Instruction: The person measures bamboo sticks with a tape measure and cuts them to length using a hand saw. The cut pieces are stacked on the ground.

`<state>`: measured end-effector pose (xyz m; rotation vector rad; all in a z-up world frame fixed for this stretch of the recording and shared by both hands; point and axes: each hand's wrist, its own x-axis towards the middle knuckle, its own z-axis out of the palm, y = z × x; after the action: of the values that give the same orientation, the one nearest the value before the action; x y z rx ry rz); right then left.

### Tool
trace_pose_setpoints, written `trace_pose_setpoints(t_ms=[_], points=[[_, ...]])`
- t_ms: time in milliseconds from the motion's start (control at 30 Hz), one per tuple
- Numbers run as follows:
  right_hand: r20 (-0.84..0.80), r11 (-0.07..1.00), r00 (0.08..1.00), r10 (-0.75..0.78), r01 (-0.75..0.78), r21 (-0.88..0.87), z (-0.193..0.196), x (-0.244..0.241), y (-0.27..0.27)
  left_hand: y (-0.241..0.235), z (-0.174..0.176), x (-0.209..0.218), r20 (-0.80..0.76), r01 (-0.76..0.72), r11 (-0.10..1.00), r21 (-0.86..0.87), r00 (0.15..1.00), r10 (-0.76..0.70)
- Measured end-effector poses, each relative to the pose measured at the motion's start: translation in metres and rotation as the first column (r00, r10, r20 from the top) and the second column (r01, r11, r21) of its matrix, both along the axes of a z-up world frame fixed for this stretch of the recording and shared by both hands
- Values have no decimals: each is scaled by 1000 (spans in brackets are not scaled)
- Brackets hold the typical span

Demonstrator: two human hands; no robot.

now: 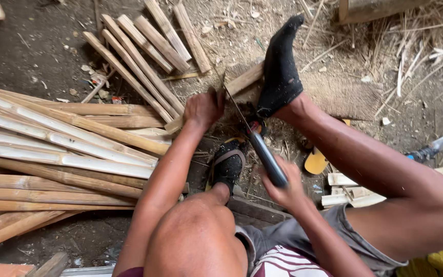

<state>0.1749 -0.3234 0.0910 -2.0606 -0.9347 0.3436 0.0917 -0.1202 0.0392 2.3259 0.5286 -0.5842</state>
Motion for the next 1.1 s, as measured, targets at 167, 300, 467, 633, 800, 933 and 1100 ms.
trace_pose_setpoints(t_ms=[167,300,467,633,800,933,1100], points=[[35,996,998,46,-43,-76,-35,-1,-2,0,-8,-4,-63,-26,999,34,998,28],[-175,979,980,-93,122,163,-48,-55,13,1,-3,9,-38,21,992,125,999,-16],[-135,993,989,-56,69,96,-18,-16,16,-3,5,2,41,19,994,108,999,-24],[126,987,979,158,-152,-56,18,31,-3,-8,-8,2,-118,17,998,54,993,-11],[10,982,999,-38,36,185,7,-51,1,-4,-16,2,10,42,996,83,999,-43],[-214,990,967,-140,138,-28,-30,-48,7,-7,-16,1,-63,114,976,185,993,-104],[172,993,983,71,-54,-102,-35,42,-14,-1,-31,2,-133,78,996,42,989,-71]])
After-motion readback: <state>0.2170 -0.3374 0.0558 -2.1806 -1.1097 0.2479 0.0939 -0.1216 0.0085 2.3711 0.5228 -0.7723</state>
